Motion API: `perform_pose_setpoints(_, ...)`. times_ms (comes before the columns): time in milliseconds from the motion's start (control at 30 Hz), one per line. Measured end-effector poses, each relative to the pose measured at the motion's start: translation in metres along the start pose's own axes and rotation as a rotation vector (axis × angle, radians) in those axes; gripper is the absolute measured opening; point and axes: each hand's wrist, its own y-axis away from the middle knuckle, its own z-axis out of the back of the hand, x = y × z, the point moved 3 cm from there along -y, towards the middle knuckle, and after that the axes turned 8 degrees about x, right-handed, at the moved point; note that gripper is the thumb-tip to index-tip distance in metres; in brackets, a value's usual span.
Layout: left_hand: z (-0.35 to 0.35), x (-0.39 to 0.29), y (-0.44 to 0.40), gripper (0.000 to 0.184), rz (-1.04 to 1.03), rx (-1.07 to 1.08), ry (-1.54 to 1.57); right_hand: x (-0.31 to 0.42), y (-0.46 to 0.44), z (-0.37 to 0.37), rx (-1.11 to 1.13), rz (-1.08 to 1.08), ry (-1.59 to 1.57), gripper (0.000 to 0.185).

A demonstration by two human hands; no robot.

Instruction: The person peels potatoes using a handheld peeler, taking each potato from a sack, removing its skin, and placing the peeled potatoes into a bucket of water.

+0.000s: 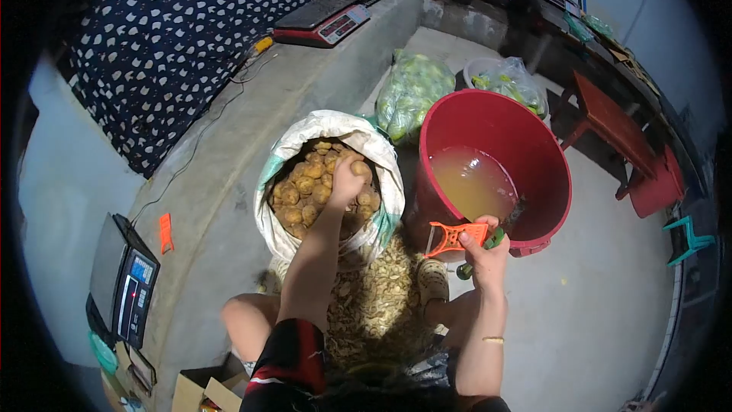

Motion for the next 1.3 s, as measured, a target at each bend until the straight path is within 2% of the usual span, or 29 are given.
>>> perform_pose_setpoints(67, 0.014, 0.01, 0.015, 0.04, 0.32, 0.154, 1.046, 0.003, 0.004, -0.008, 0.017, 0.003, -0.028, 0.034)
perform_pose_setpoints(100, 0.027, 0.006, 0.029, 0.037, 0.4, 0.057, 1.168, 0.004, 0.006, -0.011, 0.026, 0.012, -0.033, 0.034)
perform_pose_setpoints(133, 0.039, 0.0, 0.045, 0.037, 0.393, 0.046, 1.164, 0.003, 0.008, -0.016, 0.049, 0.032, -0.022, 0.034)
perform_pose_setpoints(200, 0.052, -0.021, 0.08, 0.039, 0.469, 0.053, 1.746, 0.0, 0.013, -0.025, 0.083, 0.059, -0.009, 0.034)
perform_pose_setpoints(233, 0.065, -0.043, 0.1, 0.035, 0.615, 0.058, 1.846, -0.003, 0.015, -0.03, 0.109, 0.128, 0.068, 0.034)
perform_pose_setpoints(267, 0.063, -0.038, 0.113, 0.035, 0.613, 0.057, 1.849, -0.009, 0.017, -0.034, 0.131, 0.191, 0.146, 0.035)
perform_pose_setpoints(300, 0.054, -0.032, 0.125, 0.033, 0.607, 0.235, 1.904, -0.02, 0.017, -0.039, 0.135, 0.272, 0.167, 0.035)
perform_pose_setpoints(333, 0.057, -0.043, 0.135, 0.032, 0.597, 0.419, 1.951, -0.011, 0.025, -0.049, 0.148, 0.194, 0.192, 0.036)
perform_pose_setpoints(400, 0.072, -0.072, 0.162, 0.031, 0.595, 0.425, 1.894, -0.023, 0.028, -0.059, 0.196, 0.18, 0.2, 0.036)
perform_pose_setpoints(467, 0.1, -0.105, 0.185, 0.03, 0.453, 0.442, 1.771, -0.027, 0.033, -0.063, 0.202, 0.196, 0.218, 0.037)
perform_pose_setpoints(533, 0.115, -0.11, 0.202, 0.036, 0.443, 0.391, 1.753, -0.024, 0.041, -0.07, 0.263, 0.234, 0.297, 0.037)
perform_pose_setpoints(600, 0.13, -0.11, 0.217, 0.054, 0.198, 0.336, 1.325, -0.019, 0.053, -0.076, 0.267, 0.298, 0.395, 0.039)
perform_pose_setpoints(633, 0.135, -0.109, 0.222, 0.068, 0.112, 0.262, 1.324, -0.016, 0.06, -0.082, 0.274, 0.338, 0.552, 0.04)
perform_pose_setpoints(667, 0.138, -0.107, 0.229, 0.068, 0.11, 0.258, 1.334, -0.014, 0.065, -0.089, 0.281, 0.377, 0.71, 0.041)
perform_pose_setpoints(733, 0.152, -0.108, 0.244, 0.068, 0.176, 0.181, 1.051, -0.018, 0.075, -0.103, 0.332, 0.512, 0.926, 0.041)
perform_pose_setpoints(767, 0.151, -0.105, 0.247, 0.066, 0.094, 0.111, 1.023, -0.021, 0.081, -0.109, 0.369, 0.512, 1.008, 0.039)
perform_pose_setpoints(867, 0.142, -0.09, 0.256, 0.06, 0.093, 0.063, 0.915, -0.029, 0.097, -0.131, 0.472, 0.523, 1.202, 0.037)
perform_pose_setpoints(900, 0.148, -0.101, 0.26, 0.055, 0.058, 0.033, 0.908, -0.034, 0.1, -0.137, 0.485, 0.532, 1.202, 0.036)
perform_pose_setpoints(1033, 0.139, -0.096, 0.264, 0.055, -0.008, 0.022, 0.993, -0.046, 0.102, -0.145, 0.478, 0.52, 1.159, 0.032)
perform_pose_setpoints(1133, 0.139, -0.1, 0.268, 0.055, 0.092, 0.071, 1.066, -0.046, 0.105, -0.146, 0.493, 0.507, 1.1, 0.032)
perform_pose_setpoints(1267, 0.14, -0.104, 0.269, 0.054, 0.069, 0.019, 1.127, -0.038, 0.107, -0.146, 0.473, 0.491, 1.118, 0.033)
perform_pose_setpoints(1300, 0.141, -0.106, 0.268, 0.055, 0.0, 0.01, 1.133, -0.037, 0.107, -0.147, 0.45, 0.476, 1.107, 0.031)
